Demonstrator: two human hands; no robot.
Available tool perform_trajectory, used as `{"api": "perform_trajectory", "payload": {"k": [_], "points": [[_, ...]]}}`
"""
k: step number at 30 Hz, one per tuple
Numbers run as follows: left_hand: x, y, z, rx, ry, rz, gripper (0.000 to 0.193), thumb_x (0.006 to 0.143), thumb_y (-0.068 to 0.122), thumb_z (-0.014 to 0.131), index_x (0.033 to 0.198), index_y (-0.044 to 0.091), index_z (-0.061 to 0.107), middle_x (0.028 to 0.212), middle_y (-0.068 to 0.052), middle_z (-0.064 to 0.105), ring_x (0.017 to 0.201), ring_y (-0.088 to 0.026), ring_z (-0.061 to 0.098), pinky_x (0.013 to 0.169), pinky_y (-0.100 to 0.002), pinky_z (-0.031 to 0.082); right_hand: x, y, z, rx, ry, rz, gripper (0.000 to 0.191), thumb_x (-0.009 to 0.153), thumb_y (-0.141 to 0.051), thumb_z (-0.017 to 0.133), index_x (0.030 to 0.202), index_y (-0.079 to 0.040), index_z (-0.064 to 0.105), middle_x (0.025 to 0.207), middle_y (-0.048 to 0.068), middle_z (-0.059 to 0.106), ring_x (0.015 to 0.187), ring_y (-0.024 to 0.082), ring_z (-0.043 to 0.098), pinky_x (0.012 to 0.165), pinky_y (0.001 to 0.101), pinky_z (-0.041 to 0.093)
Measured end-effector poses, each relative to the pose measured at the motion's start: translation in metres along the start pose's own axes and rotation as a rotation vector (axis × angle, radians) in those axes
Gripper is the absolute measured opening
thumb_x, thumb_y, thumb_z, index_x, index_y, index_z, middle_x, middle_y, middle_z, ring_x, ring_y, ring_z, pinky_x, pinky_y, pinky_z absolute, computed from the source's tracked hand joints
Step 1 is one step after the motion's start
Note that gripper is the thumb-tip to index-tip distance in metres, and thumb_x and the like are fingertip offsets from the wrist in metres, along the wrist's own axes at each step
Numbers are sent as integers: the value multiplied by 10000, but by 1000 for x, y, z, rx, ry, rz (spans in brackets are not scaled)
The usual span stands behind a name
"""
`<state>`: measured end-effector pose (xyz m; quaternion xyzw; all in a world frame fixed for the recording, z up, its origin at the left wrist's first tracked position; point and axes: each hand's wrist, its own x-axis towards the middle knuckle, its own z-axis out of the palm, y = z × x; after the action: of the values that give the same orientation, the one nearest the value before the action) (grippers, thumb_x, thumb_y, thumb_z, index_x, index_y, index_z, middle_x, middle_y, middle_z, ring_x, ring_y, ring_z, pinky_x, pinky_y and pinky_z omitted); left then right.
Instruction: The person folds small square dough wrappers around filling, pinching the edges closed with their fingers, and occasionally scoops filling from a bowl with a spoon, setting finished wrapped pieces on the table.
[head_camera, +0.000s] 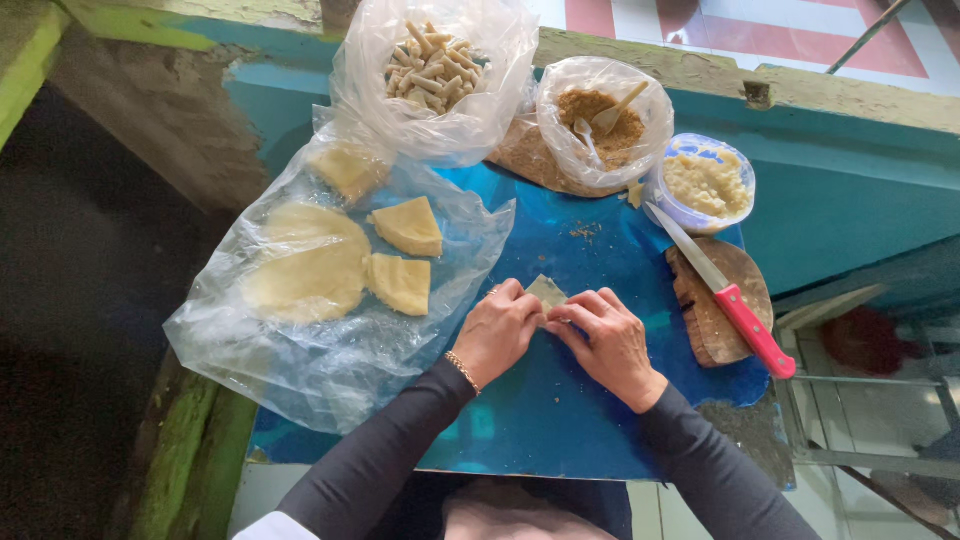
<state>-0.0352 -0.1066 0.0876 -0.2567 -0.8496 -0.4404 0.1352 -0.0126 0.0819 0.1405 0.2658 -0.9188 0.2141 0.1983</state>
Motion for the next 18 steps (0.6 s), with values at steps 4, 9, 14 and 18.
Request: {"api": "perform_trajectory", "payload": {"k": [4, 9, 14, 18], "points": [[0, -3, -1, -46, 3, -21, 82, 872, 138, 714, 889, 65, 681, 929, -137, 621, 905, -346, 647, 784, -449, 527, 0, 4, 1, 18, -18, 17, 98, 839, -154, 769, 935, -134, 755, 912, 24, 689, 862, 260, 645, 714, 380, 538], [0, -5, -1, -68, 9, -70, 66, 912, 114, 678, 952, 64, 662, 929, -137, 635, 883, -365, 658, 766, -460, 530, -1, 1, 2, -33, 16, 10, 117, 855, -132, 755, 970, -124, 740, 943, 37, 679, 881, 265, 648, 725, 383, 538], [1, -4, 1, -16, 33, -76, 84, 911, 135, 693, 901, 64, 650, 891, -141, 617, 862, -374, 651, 743, -474, 522, -3, -8, 1, -148, 10, -141, 201, 843, -105, 736, 1041, -139, 731, 999, 14, 706, 886, 236, 657, 726, 371, 500], [0, -6, -2, -10, 35, -69, 152, 894, 130, 726, 971, 52, 621, 951, -150, 601, 927, -377, 639, 786, -465, 522, 2, -8, 0, -210, -18, -135, 252, 839, -99, 712, 1088, -135, 736, 1065, 4, 722, 977, 230, 656, 794, 374, 487]]}}
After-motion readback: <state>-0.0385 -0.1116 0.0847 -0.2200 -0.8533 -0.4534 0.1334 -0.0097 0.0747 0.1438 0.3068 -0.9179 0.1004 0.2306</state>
